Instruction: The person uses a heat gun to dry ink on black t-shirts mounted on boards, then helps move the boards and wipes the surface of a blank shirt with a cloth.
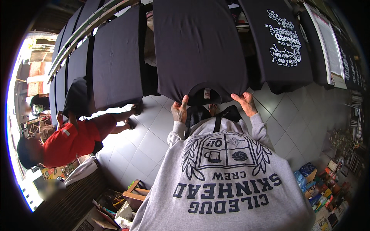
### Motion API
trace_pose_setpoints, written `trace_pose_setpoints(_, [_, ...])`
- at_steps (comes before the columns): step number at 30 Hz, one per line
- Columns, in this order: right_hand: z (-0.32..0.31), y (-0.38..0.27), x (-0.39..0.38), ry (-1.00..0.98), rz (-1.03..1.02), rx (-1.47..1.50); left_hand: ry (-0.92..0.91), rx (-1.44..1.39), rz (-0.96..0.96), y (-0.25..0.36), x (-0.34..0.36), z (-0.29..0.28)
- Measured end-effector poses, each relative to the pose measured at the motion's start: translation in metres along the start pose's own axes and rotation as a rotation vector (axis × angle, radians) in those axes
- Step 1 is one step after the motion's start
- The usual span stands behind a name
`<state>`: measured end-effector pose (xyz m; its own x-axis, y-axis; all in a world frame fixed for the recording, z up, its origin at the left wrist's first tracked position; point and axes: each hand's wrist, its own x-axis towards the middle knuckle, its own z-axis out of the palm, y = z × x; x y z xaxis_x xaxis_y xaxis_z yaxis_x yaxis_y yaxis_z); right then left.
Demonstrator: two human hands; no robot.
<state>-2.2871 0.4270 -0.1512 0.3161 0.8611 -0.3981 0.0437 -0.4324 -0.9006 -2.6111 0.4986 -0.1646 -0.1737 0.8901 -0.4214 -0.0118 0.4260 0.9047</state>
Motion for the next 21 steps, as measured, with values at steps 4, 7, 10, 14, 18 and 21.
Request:
trace_pose_setpoints(4, [-0.004, -0.003, -0.008, -0.005, -0.039, -0.034, -0.005, -0.012, 0.009, 0.015, -0.015, 0.006])
trace_pose_setpoints(7, [-0.004, 0.015, -0.005, 0.036, -0.063, -0.022, -0.022, 0.055, 0.014, 0.007, -0.015, 0.002])
trace_pose_setpoints(10, [-0.007, 0.026, -0.008, 0.038, -0.025, -0.098, -0.03, 0.087, 0.016, -0.012, -0.011, -0.007])
trace_pose_setpoints(14, [-0.006, 0.024, -0.006, 0.049, -0.032, -0.122, -0.058, -0.016, 0.04, -0.012, -0.012, -0.003])
trace_pose_setpoints(18, [-0.004, 0.023, -0.006, 0.071, -0.002, -0.14, -0.014, 0.008, 0.022, -0.011, -0.01, 0.007])
trace_pose_setpoints(21, [0.001, 0.013, -0.007, 0.023, 0.069, -0.024, -0.095, -0.022, -0.061, -0.015, -0.003, 0.002])
